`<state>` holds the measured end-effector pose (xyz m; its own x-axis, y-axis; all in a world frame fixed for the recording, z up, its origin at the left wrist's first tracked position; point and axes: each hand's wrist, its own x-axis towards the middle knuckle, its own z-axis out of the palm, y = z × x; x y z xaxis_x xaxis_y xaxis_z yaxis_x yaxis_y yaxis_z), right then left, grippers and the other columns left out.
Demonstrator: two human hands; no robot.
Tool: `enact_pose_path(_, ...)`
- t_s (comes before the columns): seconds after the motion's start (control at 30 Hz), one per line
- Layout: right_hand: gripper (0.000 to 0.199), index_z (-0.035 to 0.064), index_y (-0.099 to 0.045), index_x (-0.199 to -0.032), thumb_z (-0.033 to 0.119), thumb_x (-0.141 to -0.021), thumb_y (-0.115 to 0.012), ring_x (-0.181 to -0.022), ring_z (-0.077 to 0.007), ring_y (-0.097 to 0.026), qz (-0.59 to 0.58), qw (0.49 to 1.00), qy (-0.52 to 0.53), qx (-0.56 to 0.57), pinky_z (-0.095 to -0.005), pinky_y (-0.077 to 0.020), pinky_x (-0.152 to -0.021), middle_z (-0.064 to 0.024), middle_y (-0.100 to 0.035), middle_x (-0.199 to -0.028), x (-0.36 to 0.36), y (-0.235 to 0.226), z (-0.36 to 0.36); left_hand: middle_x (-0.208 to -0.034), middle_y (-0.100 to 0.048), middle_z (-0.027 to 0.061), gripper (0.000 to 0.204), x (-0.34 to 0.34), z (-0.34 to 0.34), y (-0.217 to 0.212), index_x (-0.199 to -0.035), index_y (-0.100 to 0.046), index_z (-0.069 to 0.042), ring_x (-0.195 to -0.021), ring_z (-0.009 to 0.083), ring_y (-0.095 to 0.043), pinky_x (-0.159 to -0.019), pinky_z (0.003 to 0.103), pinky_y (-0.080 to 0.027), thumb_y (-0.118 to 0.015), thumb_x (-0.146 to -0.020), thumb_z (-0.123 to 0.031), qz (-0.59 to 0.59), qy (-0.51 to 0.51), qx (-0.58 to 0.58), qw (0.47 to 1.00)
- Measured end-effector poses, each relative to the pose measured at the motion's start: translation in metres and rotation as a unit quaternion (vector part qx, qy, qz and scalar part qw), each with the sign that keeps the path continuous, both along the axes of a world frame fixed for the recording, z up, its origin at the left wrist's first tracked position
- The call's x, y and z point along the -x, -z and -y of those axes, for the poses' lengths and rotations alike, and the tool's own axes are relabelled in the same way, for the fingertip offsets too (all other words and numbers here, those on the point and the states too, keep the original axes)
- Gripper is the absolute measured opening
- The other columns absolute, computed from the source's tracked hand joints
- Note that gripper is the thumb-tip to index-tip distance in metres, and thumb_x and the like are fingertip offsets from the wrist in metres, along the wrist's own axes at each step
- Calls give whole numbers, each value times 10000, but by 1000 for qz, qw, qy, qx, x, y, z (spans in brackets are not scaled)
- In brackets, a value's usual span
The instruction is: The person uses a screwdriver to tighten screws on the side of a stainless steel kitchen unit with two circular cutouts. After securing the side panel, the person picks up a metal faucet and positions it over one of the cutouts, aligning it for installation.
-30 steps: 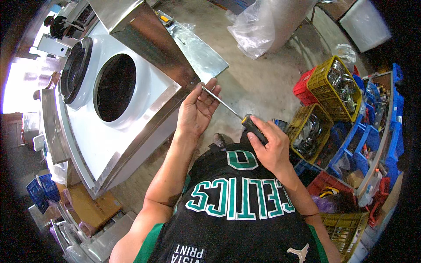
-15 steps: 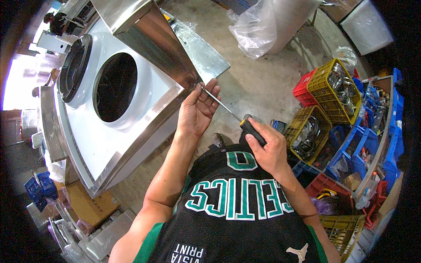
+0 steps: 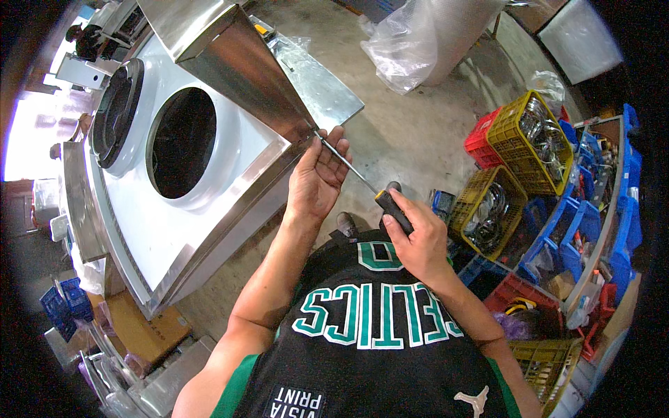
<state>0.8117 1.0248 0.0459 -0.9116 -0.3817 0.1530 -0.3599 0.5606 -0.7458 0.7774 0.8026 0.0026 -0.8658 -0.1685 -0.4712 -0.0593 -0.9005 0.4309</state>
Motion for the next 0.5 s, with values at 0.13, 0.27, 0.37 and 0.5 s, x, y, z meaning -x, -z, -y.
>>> enact_pose_path(0.13,416,13,-647,-1273,115,-878,-728,-806,-354,-670,12,1000,5,11,-410,-523,-718,-191,-678,-925,0,-3,3,-1271,-692,66,198,2,0,-1,-1167,-632,-141,-1076,220,-691,-962,437,-565,-538,-1052,-271,2,-1,12,1000)
enact_pose_path(0.27,420,10,-646,-1273,106,-872,-729,-799,-353,-667,21,1000,9,14,-410,-522,-712,-191,-674,-921,1,-4,4,-1278,-691,59,190,5,0,-2,-1154,-634,-151,-1090,213,-688,-947,426,-571,-522,-1058,-272,6,-4,6,1000)
enact_pose_path(0.37,425,11,-643,-1277,102,-871,-728,-795,-353,-664,15,1000,10,9,-410,-521,-707,-188,-670,-919,1,-4,4,-1273,-693,53,185,6,-1,-2,-1145,-633,-151,-1093,209,-686,-942,416,-574,-514,-1060,-264,12,-8,0,1000)
enact_pose_path(0.5,433,16,-636,-1284,105,-870,-727,-788,-350,-659,-7,1000,6,3,-411,-520,-700,-183,-660,-911,2,-3,4,-1267,-696,48,182,7,0,-2,-1143,-634,-148,-1095,203,-685,-941,413,-577,-507,-1061,-250,3,-9,-8,1000)
